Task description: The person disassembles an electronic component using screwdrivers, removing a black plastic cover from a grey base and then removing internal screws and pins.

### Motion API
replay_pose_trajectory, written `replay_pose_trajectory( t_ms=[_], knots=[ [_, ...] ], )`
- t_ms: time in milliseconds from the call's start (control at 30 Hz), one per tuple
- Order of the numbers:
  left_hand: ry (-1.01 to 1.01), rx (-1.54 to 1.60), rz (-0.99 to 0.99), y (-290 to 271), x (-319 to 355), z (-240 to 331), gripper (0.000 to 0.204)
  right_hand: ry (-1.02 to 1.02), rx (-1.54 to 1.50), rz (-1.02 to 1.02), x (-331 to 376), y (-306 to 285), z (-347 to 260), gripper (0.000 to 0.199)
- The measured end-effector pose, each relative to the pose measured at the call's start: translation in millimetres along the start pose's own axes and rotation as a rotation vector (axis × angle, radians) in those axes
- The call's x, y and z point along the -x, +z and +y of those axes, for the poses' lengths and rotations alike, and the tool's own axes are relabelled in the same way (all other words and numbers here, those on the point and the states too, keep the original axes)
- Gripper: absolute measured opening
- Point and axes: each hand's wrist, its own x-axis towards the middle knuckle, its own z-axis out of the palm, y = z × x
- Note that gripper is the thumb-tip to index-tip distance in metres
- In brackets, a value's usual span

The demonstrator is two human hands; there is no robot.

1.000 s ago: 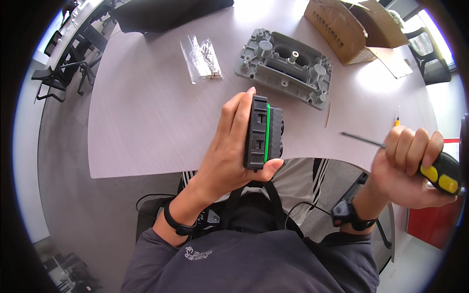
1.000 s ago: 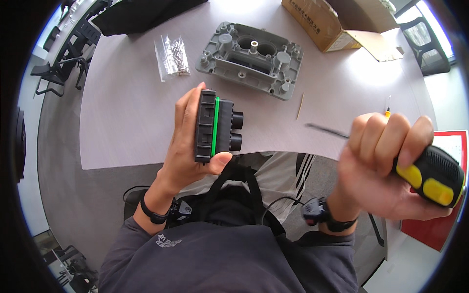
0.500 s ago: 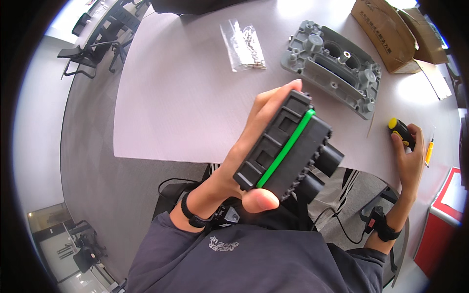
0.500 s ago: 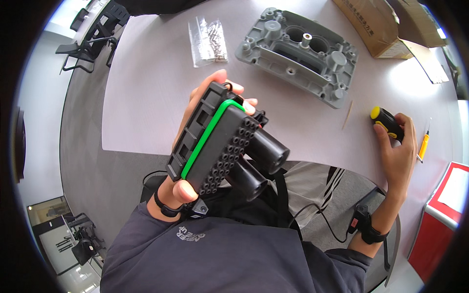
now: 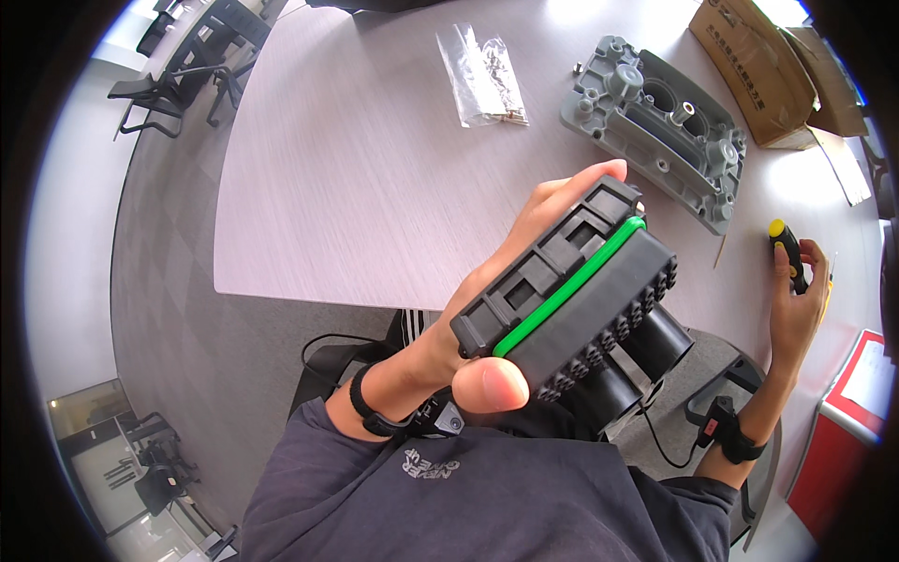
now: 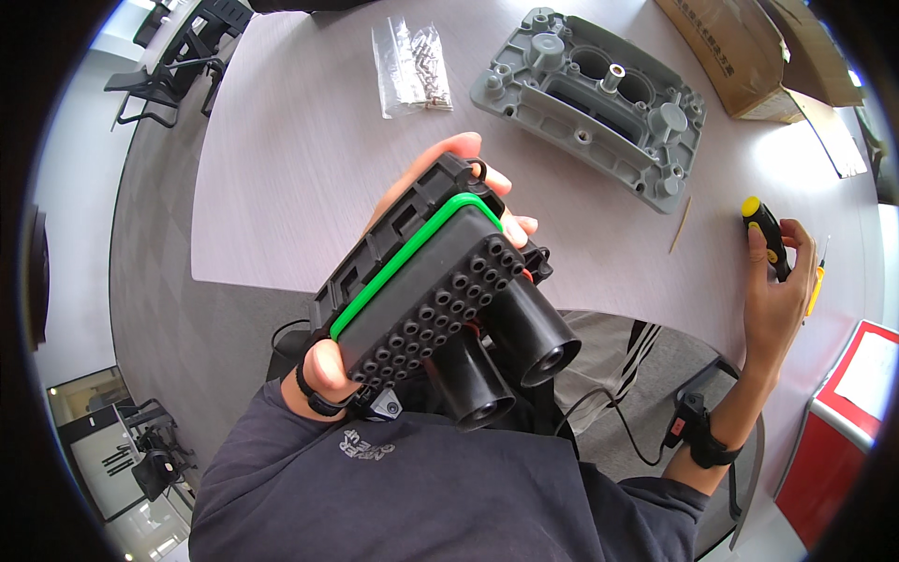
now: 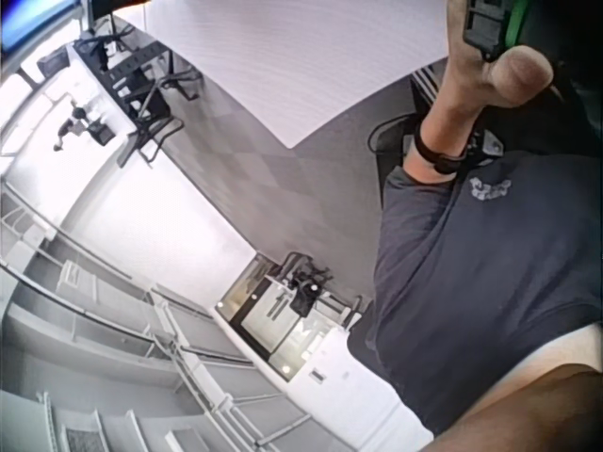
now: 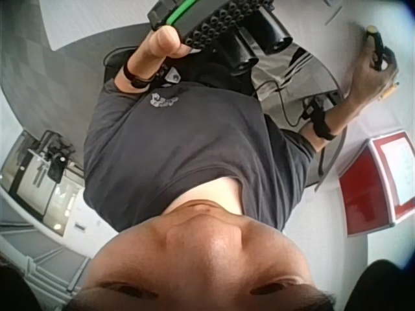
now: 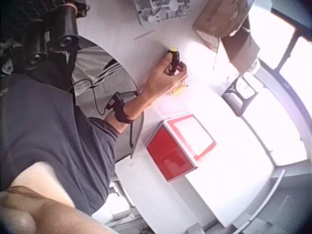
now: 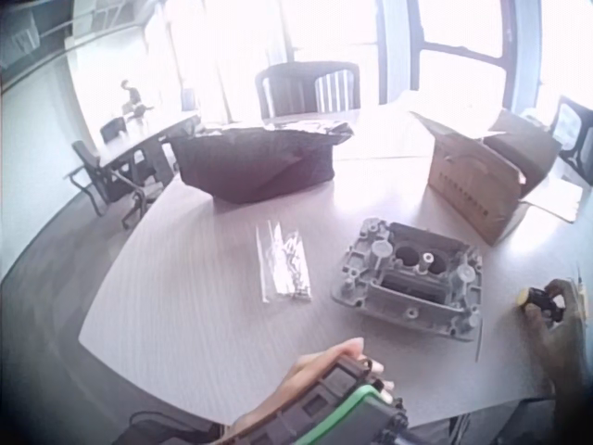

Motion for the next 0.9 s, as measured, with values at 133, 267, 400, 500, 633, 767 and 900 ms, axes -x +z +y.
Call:
replay_pose_trajectory(
  t_ms=[133,267,400,500,633,767,900],
  knots=[
    [0.002,0.014,-0.009,-2,0,1,0.109,-0.010,-0.040,-0.009,0,2,3,0.040],
    [-0.006,0.025,-0.019,-2,-1,2,0.107,-0.013,-0.057,-0.007,2,2,1,0.039],
    [0.078,0.125,-0.038,-7,3,-6,0.095,-0.020,-0.068,-0.015,4,1,0,0.039],
    [0.024,0.208,-0.018,-10,5,-15,0.088,-0.040,-0.055,-0.020,3,1,-2,0.040],
    [-0.003,0.157,-0.020,-7,2,-14,0.089,-0.064,-0.036,-0.023,4,1,2,0.040],
    [0.006,0.080,-0.010,-5,1,-3,0.112,-0.061,-0.036,-0.025,6,0,0,0.041],
    [0.031,0.011,-0.040,-6,2,1,0.132,-0.074,-0.041,-0.009,7,2,2,0.043]
  ],
)
